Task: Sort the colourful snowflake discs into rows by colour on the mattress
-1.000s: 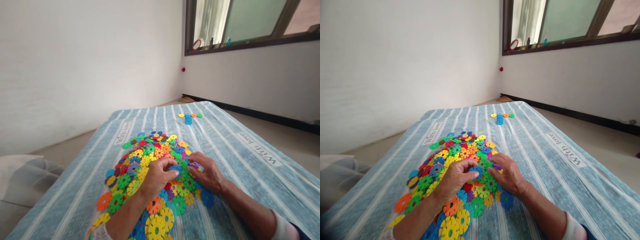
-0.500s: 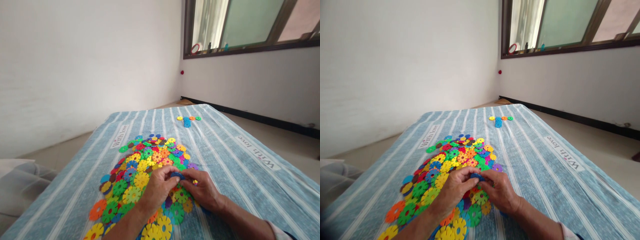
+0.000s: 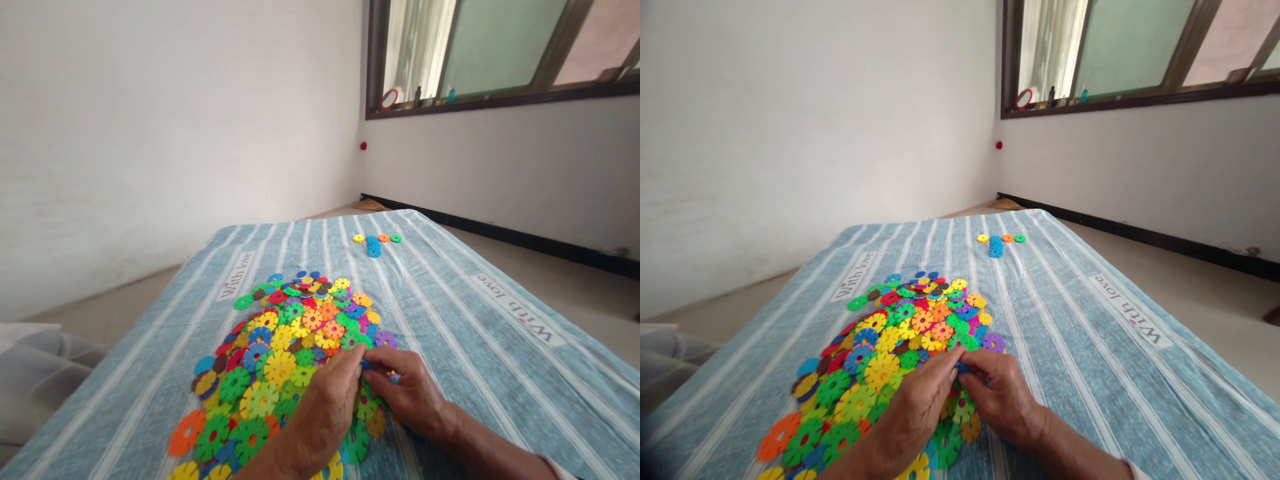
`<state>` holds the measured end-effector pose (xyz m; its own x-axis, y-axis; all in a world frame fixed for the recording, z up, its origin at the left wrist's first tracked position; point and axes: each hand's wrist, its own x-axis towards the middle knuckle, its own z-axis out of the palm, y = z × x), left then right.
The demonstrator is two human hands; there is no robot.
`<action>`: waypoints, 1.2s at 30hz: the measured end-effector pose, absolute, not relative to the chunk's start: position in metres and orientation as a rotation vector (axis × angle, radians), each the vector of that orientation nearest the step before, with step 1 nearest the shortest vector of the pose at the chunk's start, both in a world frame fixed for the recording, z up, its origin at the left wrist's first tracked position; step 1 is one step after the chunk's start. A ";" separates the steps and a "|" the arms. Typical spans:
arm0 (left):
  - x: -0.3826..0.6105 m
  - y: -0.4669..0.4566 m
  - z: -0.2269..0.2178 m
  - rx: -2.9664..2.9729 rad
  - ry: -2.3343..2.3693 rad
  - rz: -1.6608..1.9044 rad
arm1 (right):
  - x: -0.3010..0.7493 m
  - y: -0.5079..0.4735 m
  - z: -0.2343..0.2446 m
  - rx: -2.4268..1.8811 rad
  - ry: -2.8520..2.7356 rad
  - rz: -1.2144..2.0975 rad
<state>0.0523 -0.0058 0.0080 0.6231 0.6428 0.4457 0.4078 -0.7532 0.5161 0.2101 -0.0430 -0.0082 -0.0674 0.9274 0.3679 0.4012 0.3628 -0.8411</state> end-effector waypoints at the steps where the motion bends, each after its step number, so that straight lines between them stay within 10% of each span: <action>1: 0.052 -0.006 0.009 2.503 0.836 0.889 | 0.210 -0.043 -0.008 -1.199 -1.649 0.694; 36: 0.001 0.075 -0.014 2.858 1.225 1.367 | 0.316 0.144 -0.016 -1.626 -1.318 0.457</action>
<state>0.0006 0.0748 -0.0139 0.4252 0.4955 0.7574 0.6989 -0.7115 0.0731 0.3158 0.1436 -0.0163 0.3467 0.8989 0.2679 0.5401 0.0422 -0.8405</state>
